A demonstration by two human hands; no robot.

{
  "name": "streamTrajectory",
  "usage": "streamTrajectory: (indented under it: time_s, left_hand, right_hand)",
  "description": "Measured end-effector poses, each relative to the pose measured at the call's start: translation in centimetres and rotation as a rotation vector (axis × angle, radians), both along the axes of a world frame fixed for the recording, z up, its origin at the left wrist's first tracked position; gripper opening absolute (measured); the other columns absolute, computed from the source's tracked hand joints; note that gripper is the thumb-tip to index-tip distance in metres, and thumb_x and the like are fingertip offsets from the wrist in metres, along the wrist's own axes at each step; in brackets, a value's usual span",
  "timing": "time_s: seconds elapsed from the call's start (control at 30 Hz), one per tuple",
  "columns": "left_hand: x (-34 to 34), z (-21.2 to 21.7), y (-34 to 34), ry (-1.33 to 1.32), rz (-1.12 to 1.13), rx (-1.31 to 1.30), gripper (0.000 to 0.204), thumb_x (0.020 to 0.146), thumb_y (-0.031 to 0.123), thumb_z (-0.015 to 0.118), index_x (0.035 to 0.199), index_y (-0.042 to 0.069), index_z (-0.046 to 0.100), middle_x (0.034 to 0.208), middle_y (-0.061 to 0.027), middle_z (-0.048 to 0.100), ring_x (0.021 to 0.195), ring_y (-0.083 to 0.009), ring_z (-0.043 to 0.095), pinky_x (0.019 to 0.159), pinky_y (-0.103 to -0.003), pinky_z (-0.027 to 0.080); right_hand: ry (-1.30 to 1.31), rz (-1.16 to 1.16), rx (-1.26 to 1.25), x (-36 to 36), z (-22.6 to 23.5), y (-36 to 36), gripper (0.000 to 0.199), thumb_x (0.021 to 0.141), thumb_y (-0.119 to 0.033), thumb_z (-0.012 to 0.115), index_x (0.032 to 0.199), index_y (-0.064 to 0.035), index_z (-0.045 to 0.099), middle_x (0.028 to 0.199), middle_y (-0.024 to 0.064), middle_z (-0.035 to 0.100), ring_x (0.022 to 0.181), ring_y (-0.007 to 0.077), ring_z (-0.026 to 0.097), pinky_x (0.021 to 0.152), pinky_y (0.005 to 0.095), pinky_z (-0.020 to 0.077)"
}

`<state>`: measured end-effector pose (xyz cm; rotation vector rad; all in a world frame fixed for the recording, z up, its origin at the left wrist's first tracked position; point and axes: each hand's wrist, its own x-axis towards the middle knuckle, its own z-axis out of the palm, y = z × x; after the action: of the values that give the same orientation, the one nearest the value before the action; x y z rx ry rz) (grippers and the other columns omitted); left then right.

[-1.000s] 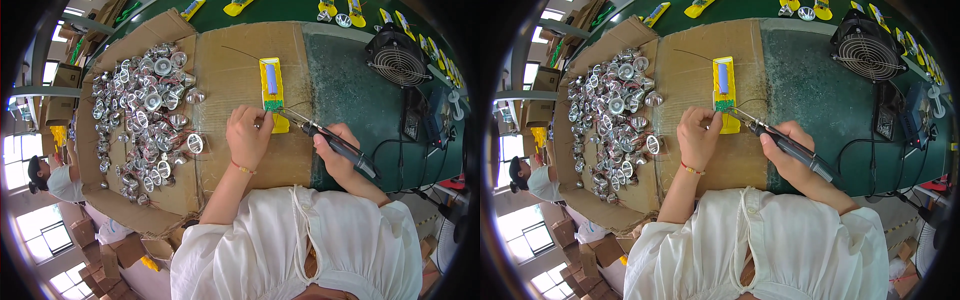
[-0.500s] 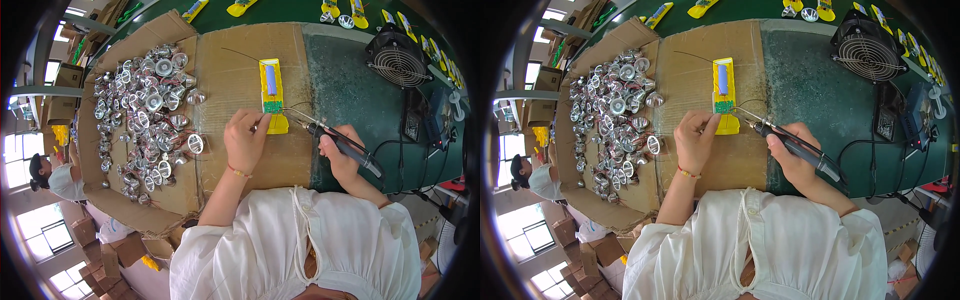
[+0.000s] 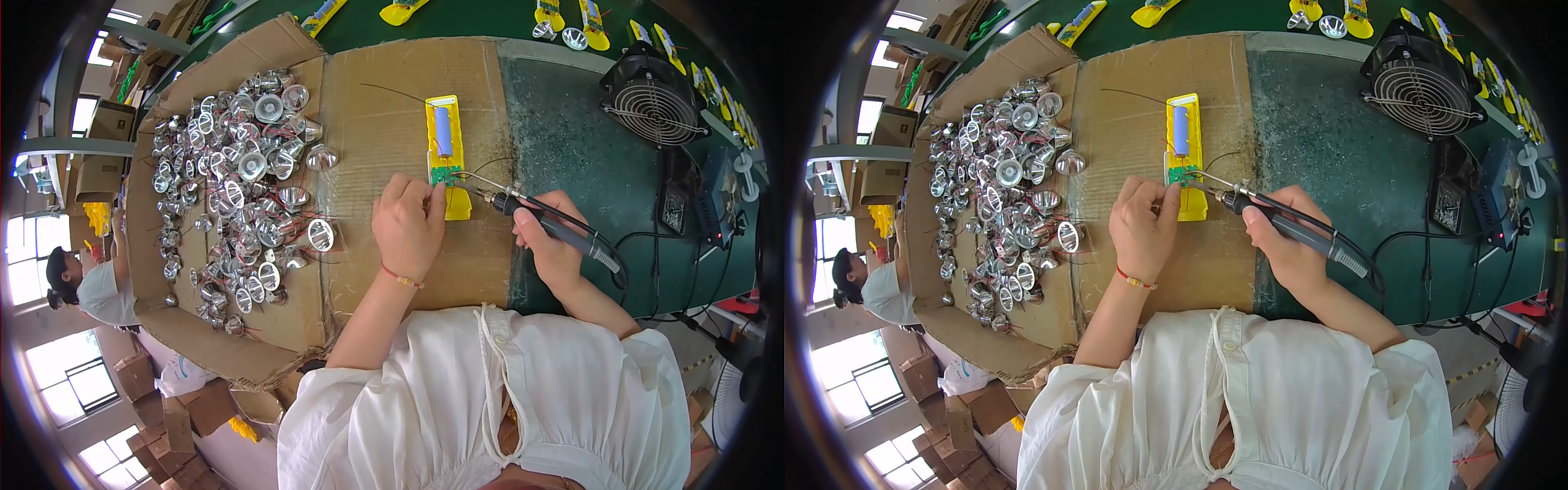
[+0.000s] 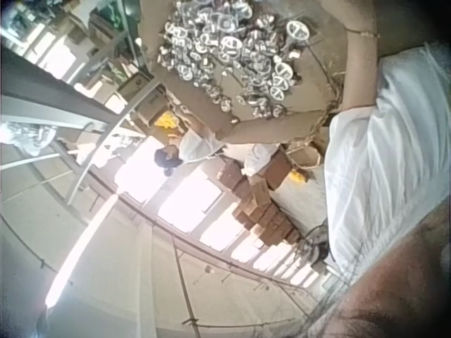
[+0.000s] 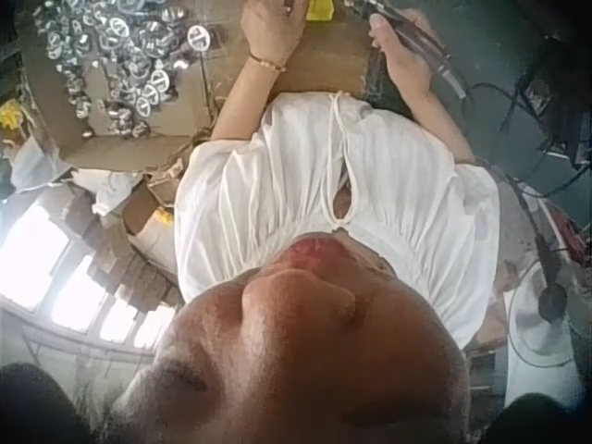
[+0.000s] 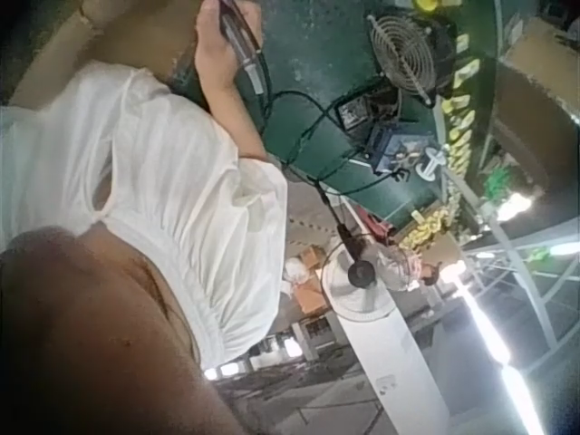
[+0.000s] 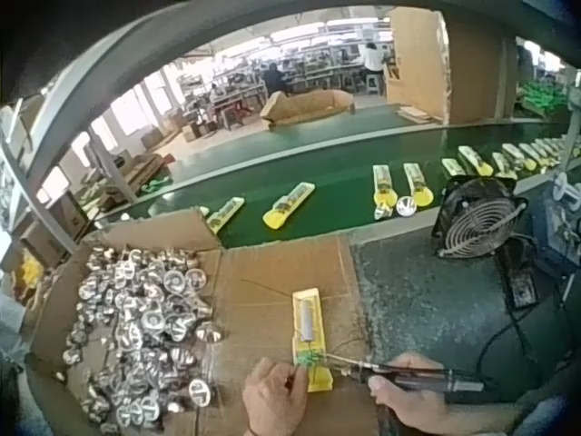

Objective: Soldering components and wires onto small circuit boards for electronic light fixtures.

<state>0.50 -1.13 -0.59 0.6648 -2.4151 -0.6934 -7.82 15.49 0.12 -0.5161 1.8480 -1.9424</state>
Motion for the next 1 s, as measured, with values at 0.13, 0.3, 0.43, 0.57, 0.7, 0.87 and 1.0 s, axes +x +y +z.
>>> streamTrajectory:
  time_s: [0.13, 0.3, 0.43, 0.57, 0.7, 0.87, 1.0]
  left_hand:
    - [0.0, 0.1, 0.0, -0.005, -0.017, -0.013, 0.017, 0.077, 0.009, 0.063, 0.065, 0.001, 0.054, 0.067, -0.0096, 0.052, 0.054, -0.0231, 0.053, 0.049, -0.032, 0.041]
    - [-0.1, -0.3, 0.0, -0.013, 0.002, 0.036, 0.018, 0.075, 0.014, 0.063, 0.062, 0.007, 0.053, 0.066, -0.0051, 0.049, 0.058, -0.0244, 0.05, 0.054, -0.035, 0.035]
    - [-0.2, 0.0, -0.1, -0.01, -0.014, 0.035, 0.018, 0.075, 0.014, 0.063, 0.062, 0.007, 0.053, 0.066, -0.0051, 0.05, 0.057, -0.0246, 0.049, 0.055, -0.035, 0.036]
    - [-0.1, 0.0, -0.4, -0.046, -0.021, 0.047, 0.018, 0.075, 0.014, 0.063, 0.062, 0.008, 0.053, 0.066, -0.0051, 0.05, 0.056, -0.025, 0.049, 0.055, -0.035, 0.037]
    - [-0.2, 0.4, -0.4, -0.055, -0.026, 0.065, 0.018, 0.075, 0.014, 0.063, 0.062, 0.008, 0.053, 0.067, -0.0051, 0.05, 0.056, -0.0253, 0.049, 0.055, -0.036, 0.037]
    - [-0.2, 0.2, -0.8, -0.023, -0.029, 0.09, 0.018, 0.074, 0.016, 0.065, 0.062, 0.007, 0.056, 0.064, -0.0057, 0.051, 0.054, -0.0253, 0.05, 0.053, -0.035, 0.037]
    - [0.7, 0.6, -1.6, -0.027, -0.007, 0.493, 0.019, 0.073, 0.021, 0.07, 0.075, 0.003, 0.064, 0.062, -0.0078, 0.06, 0.053, -0.0185, 0.058, 0.049, -0.03, 0.044]
  right_hand:
    - [-0.002, 0.012, -0.008, -0.2, 0.2, -0.4, 0.013, 0.08, -0.008, 0.062, 0.084, -0.001, 0.051, 0.065, 0.0068, 0.057, 0.052, 0.0087, 0.052, 0.047, 0.0211, 0.0434]
    - [-0.016, 0.062, 0.022, -0.9, 0.5, -0.5, 0.013, 0.079, -0.009, 0.062, 0.082, -0.0012, 0.051, 0.064, 0.0064, 0.057, 0.051, 0.0081, 0.052, 0.047, 0.0208, 0.043]
    - [0.103, 0.073, 0.054, -0.9, 0.3, -0.4, 0.014, 0.079, -0.009, 0.063, 0.081, -0.0012, 0.051, 0.063, 0.0063, 0.057, 0.051, 0.008, 0.052, 0.046, 0.0203, 0.0428]
    - [-0.028, -0.026, -0.019, -0.2, 0.7, -0.5, 0.014, 0.078, -0.007, 0.064, 0.081, 0.0002, 0.053, 0.064, 0.0061, 0.058, 0.053, 0.0079, 0.054, 0.048, 0.0211, 0.0447]
    - [0.01, -0.068, -0.068, -0.6, 1.3, 0.8, 0.016, 0.079, -0.007, 0.063, 0.086, 0.0022, 0.052, 0.067, 0.0098, 0.059, 0.054, 0.0107, 0.055, 0.049, 0.022, 0.0459]
    - [0.066, -0.065, -0.052, -0.5, 1.1, 2.6, 0.016, 0.08, -0.008, 0.062, 0.086, 0.0019, 0.051, 0.067, 0.0097, 0.058, 0.055, 0.0108, 0.055, 0.05, 0.0223, 0.0457]
    - [0.064, -0.098, -0.104, -1.1, 0.4, 4.1, 0.015, 0.081, -0.006, 0.06, 0.087, 0.0013, 0.049, 0.068, 0.0083, 0.055, 0.055, 0.0106, 0.054, 0.049, 0.0223, 0.0451]
